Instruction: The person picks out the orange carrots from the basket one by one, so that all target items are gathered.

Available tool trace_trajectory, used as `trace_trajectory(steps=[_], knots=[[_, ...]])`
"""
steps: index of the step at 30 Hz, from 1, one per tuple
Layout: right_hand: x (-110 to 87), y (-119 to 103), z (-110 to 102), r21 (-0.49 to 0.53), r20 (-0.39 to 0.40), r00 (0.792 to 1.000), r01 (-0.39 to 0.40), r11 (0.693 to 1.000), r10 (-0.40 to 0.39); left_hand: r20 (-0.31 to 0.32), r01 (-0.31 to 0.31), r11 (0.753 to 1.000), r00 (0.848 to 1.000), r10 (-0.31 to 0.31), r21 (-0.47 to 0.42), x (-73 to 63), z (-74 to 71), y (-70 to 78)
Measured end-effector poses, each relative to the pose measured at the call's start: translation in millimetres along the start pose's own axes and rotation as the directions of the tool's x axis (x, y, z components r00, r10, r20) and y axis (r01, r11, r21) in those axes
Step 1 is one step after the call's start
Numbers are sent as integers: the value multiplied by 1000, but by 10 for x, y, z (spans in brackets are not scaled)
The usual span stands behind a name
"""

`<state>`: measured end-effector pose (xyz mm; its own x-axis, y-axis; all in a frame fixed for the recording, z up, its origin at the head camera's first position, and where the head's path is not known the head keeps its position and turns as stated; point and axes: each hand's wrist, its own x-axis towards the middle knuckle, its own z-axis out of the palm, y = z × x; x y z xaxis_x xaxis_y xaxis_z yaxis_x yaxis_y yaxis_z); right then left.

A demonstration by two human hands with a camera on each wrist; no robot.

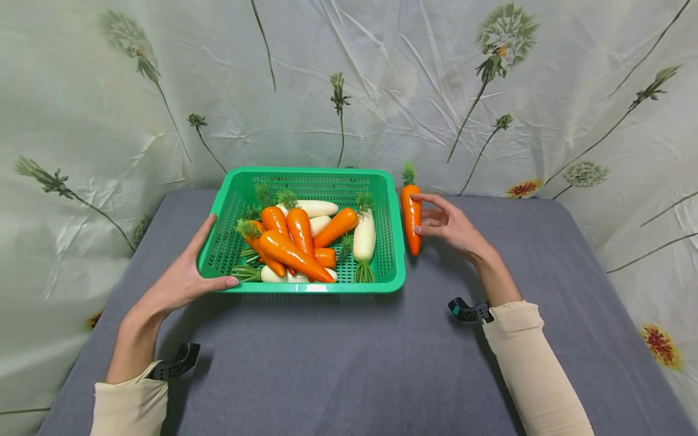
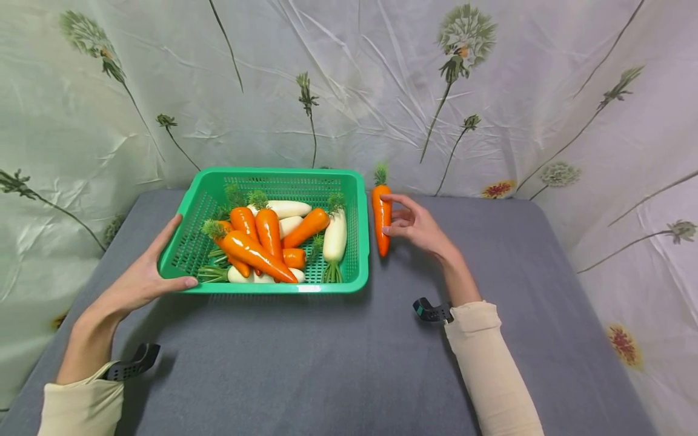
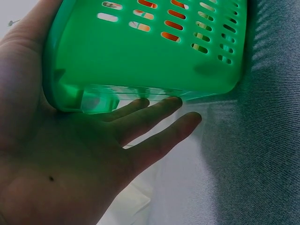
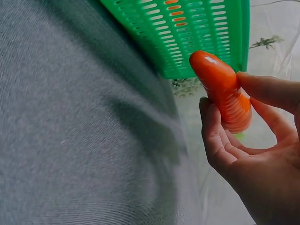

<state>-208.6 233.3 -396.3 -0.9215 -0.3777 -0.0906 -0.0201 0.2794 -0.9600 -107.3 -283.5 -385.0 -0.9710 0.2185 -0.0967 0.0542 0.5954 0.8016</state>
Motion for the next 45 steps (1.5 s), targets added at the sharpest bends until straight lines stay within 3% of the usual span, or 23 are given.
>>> trace_trajectory(steps=[9, 18, 27, 38, 45], knots=[[61, 87, -28, -56, -22, 1000, 1, 998, -2, -14, -9, 1000, 1000, 9, 3, 20, -15, 0], [15, 243, 10, -117, -37, 998, -61, 991, 57, -3, 8, 1000, 1000, -8, 1, -9, -4, 1], [27, 293, 60, -268, -48, 997, -65, 961, 54, -4, 23, 1000, 1000, -23, 4, -27, -2, -16], [21, 257, 31, -299, 1, 996, -90, 950, 94, -7, 12, 1000, 1000, -12, -1, -6, 15, -35], [5, 277, 0, -313, -9, 996, -90, 946, 91, -5, 3, 1000, 1000, -3, -11, 0, 11, -36]])
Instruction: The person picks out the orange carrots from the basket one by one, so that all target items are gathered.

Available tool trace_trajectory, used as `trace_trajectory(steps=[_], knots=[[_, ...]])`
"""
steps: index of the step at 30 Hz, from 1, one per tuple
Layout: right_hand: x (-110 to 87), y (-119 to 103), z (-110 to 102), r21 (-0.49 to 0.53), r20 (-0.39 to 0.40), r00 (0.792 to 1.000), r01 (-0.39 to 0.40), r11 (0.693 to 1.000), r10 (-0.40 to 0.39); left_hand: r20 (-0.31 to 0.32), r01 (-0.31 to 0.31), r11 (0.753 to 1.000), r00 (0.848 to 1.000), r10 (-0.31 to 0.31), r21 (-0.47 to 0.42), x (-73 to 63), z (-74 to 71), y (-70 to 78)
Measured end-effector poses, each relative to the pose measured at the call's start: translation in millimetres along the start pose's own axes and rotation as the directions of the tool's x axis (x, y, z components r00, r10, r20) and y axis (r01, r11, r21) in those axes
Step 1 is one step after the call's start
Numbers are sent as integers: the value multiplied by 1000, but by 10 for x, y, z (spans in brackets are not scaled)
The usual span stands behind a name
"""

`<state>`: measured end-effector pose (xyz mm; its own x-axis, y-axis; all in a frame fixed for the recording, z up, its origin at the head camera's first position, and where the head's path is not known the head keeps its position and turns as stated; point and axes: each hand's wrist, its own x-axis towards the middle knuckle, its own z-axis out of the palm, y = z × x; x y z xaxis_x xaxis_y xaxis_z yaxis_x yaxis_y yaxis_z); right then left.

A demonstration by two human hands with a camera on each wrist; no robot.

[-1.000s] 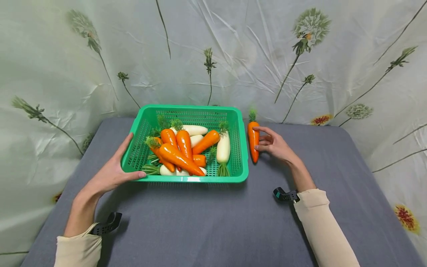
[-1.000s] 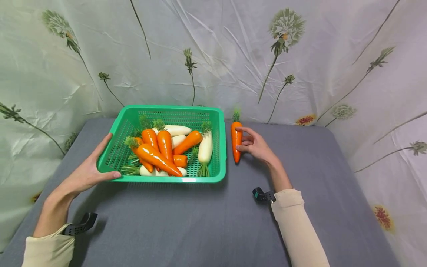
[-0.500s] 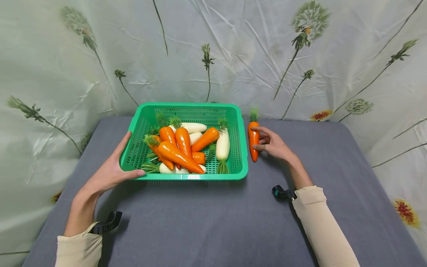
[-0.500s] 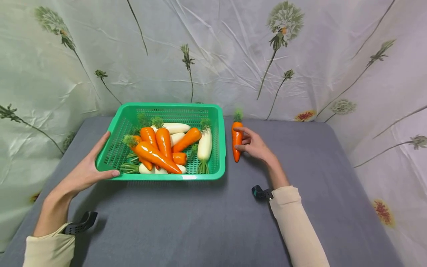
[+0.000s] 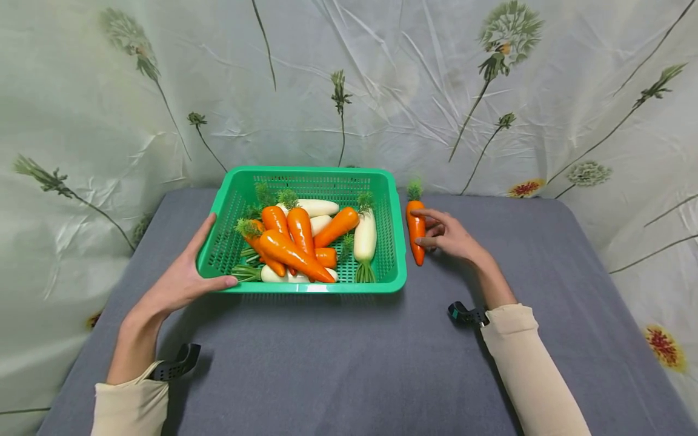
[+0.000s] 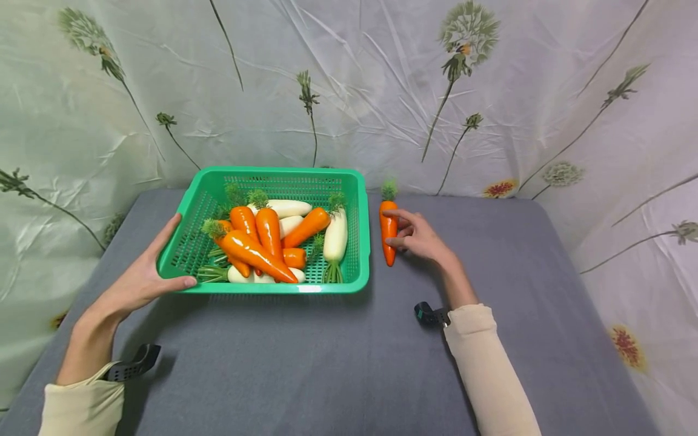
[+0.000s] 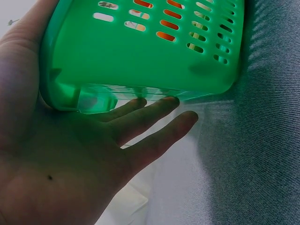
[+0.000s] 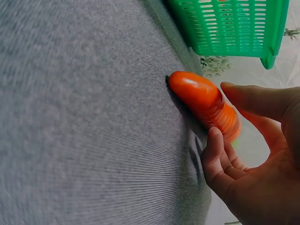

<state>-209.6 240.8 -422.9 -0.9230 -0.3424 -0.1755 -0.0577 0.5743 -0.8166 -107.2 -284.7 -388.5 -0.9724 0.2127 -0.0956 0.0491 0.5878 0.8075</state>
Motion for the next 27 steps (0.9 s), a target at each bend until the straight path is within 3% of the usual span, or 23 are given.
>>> trace_trajectory(steps=[13, 27], knots=[[-68, -130, -66, 38, -74, 997, 5, 999, -2, -5, 2, 1000, 1000, -2, -9, -16, 2, 36], [-135, -464, -111, 66, -155, 979, 141, 988, -129, -4, 7, 1000, 1000, -7, -1, -7, 3, 28]])
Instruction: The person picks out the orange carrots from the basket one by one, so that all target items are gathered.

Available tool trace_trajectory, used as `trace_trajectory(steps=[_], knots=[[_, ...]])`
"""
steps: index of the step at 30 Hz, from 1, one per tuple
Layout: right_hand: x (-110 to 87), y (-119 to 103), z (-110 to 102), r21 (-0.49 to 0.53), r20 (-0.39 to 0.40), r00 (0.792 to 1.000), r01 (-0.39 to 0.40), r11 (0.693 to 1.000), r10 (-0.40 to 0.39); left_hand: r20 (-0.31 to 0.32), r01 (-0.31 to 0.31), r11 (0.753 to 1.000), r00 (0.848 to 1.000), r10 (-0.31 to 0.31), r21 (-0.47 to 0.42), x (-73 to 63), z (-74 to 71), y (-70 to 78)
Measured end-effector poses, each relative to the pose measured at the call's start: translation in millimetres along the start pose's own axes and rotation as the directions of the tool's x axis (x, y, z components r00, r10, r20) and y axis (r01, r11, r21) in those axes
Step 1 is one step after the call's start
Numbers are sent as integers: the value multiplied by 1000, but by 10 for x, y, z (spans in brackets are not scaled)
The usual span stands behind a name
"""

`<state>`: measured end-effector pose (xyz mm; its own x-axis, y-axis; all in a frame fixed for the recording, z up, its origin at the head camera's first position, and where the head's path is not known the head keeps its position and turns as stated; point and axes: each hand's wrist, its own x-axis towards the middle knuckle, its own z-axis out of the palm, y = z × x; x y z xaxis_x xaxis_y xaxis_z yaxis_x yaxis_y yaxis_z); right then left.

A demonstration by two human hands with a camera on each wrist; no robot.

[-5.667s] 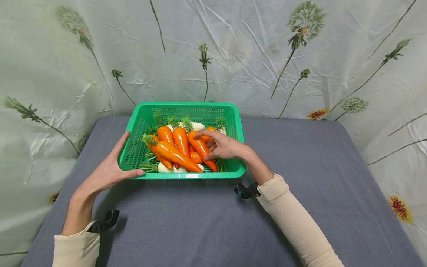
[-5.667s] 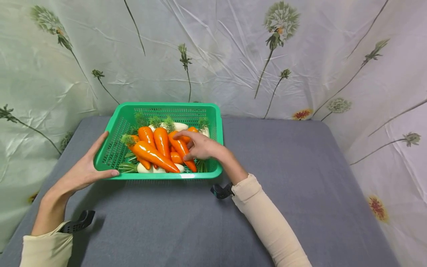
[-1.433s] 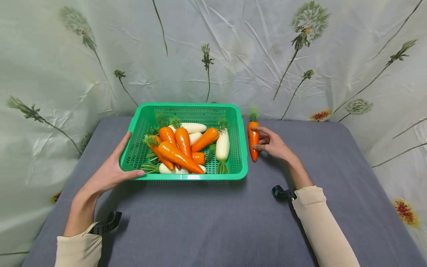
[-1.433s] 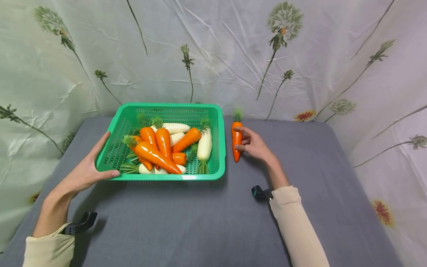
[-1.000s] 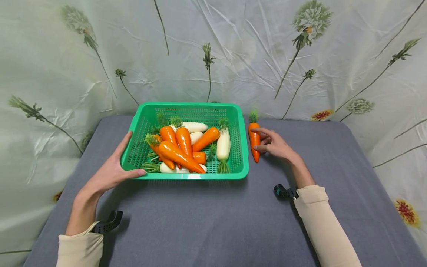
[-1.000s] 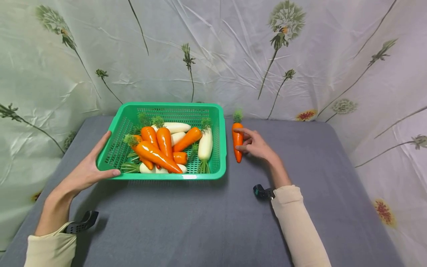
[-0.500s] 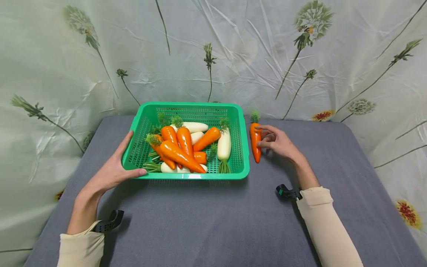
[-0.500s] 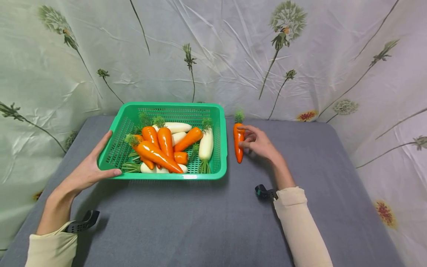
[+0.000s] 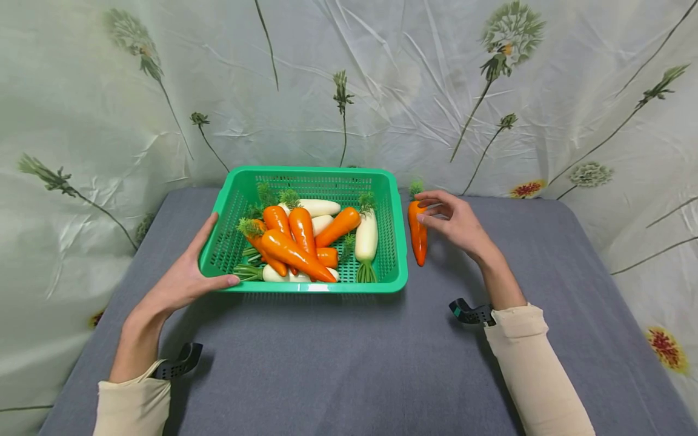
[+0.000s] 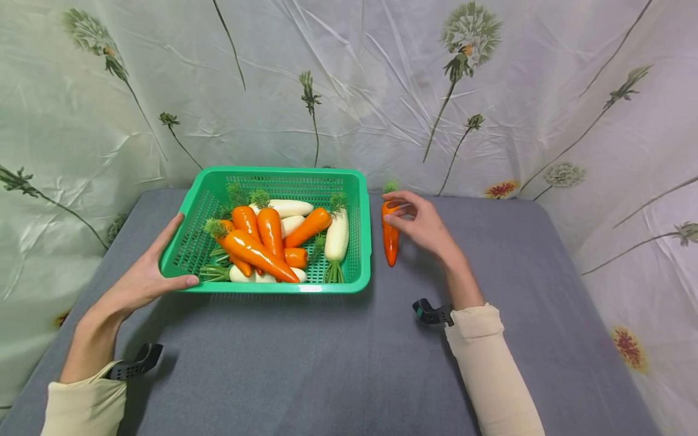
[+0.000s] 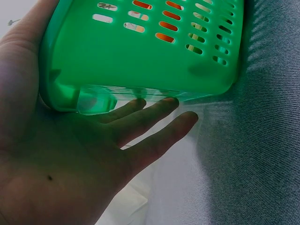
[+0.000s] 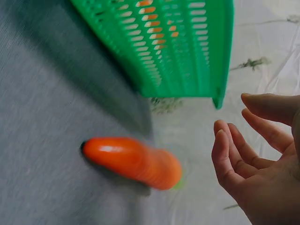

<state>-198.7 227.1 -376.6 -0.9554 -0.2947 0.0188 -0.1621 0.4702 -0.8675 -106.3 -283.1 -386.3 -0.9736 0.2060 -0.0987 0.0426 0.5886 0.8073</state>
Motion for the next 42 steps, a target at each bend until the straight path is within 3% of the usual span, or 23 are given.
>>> trace_trajectory(steps=[8, 31, 42], knots=[[2, -245, 72, 39, -14, 999, 46, 998, -45, -1, 4, 1000, 1000, -4, -9, -2, 2, 0], [131, -547, 398, 98, 143, 978, 135, 986, -148, 6, 49, 999, 999, -49, -22, 4, 17, -16], [186, -631, 665, 146, 240, 951, 164, 976, -196, 5, 43, 999, 999, -43, 4, 6, 1, -22]])
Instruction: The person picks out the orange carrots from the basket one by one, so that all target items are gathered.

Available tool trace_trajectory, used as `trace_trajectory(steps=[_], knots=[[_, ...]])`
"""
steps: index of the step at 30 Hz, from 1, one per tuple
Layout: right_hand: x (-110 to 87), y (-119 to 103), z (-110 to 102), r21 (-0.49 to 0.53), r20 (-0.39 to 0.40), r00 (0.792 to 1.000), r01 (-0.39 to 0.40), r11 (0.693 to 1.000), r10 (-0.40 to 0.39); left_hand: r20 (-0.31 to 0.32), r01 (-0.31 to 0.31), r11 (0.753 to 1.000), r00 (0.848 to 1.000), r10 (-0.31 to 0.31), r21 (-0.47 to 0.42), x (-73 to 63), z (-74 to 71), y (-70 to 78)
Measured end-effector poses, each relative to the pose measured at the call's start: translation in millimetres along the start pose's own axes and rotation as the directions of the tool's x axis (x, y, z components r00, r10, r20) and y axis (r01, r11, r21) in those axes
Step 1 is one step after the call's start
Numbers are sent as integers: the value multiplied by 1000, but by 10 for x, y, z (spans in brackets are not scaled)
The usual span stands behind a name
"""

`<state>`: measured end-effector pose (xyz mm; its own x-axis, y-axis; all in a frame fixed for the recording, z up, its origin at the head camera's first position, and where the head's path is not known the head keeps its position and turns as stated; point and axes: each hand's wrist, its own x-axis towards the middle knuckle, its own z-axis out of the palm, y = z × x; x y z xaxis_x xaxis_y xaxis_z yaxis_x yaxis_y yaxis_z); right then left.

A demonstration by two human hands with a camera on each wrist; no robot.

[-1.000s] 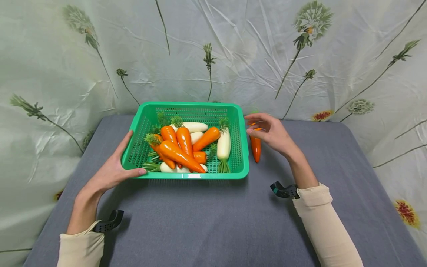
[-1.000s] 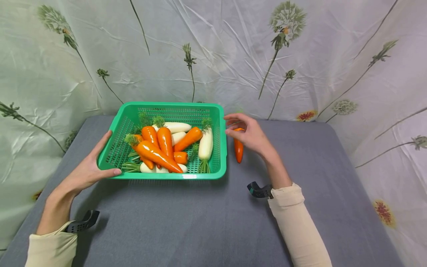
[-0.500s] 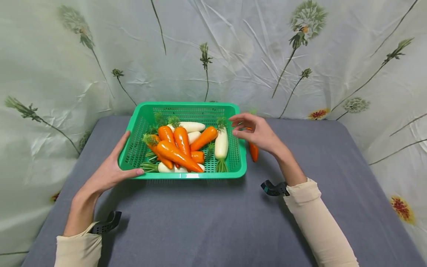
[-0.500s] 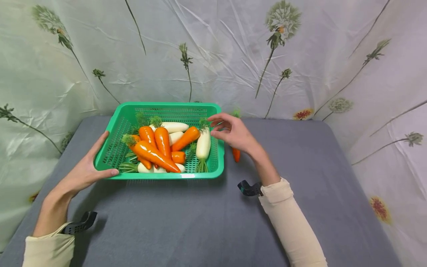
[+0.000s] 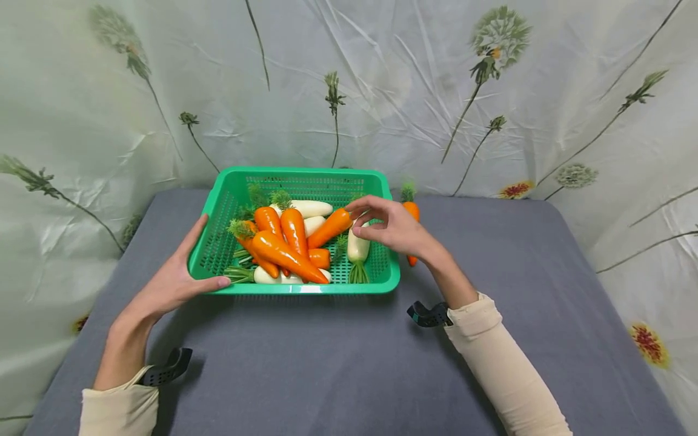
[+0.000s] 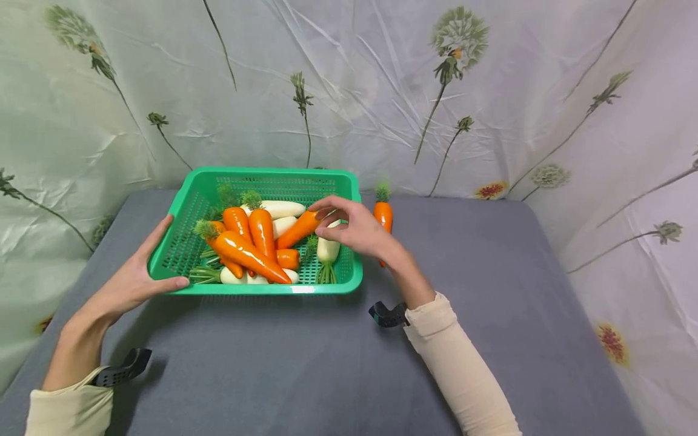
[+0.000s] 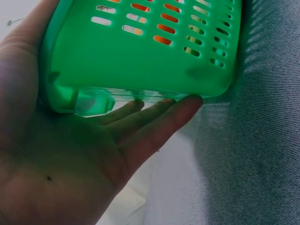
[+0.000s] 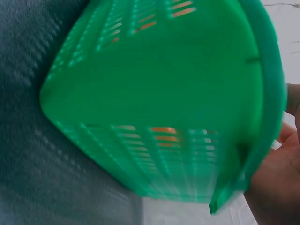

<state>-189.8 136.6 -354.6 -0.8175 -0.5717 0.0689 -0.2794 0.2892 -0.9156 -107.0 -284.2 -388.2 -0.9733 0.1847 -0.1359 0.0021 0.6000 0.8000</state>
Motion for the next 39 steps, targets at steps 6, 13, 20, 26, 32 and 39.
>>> trace_trajectory(steps=[6, 13, 20, 26, 32, 39], knots=[[58, -38, 91, 21, 53, 998, -19, 1000, 17, -1, 0, 1000, 1000, 0, -12, 21, 16, 13], [122, -67, 209, -4, 109, 994, -26, 1000, 26, -3, -8, 999, 1000, 8, -32, 26, 30, 9], [153, -74, 332, -48, 148, 989, -24, 999, 31, -4, -9, 999, 1000, 8, -38, -1, 29, -22], [213, -78, 421, -7, 199, 980, -29, 1000, 30, -1, 11, 999, 1000, -12, -37, -34, 8, -26], [261, -66, 474, -20, 225, 973, -39, 999, 43, -9, 11, 1000, 1000, -11, -29, -24, 5, -19], [303, -59, 541, -20, 247, 968, -37, 999, 41, -8, 11, 999, 1000, -11, -43, -13, 10, -11]])
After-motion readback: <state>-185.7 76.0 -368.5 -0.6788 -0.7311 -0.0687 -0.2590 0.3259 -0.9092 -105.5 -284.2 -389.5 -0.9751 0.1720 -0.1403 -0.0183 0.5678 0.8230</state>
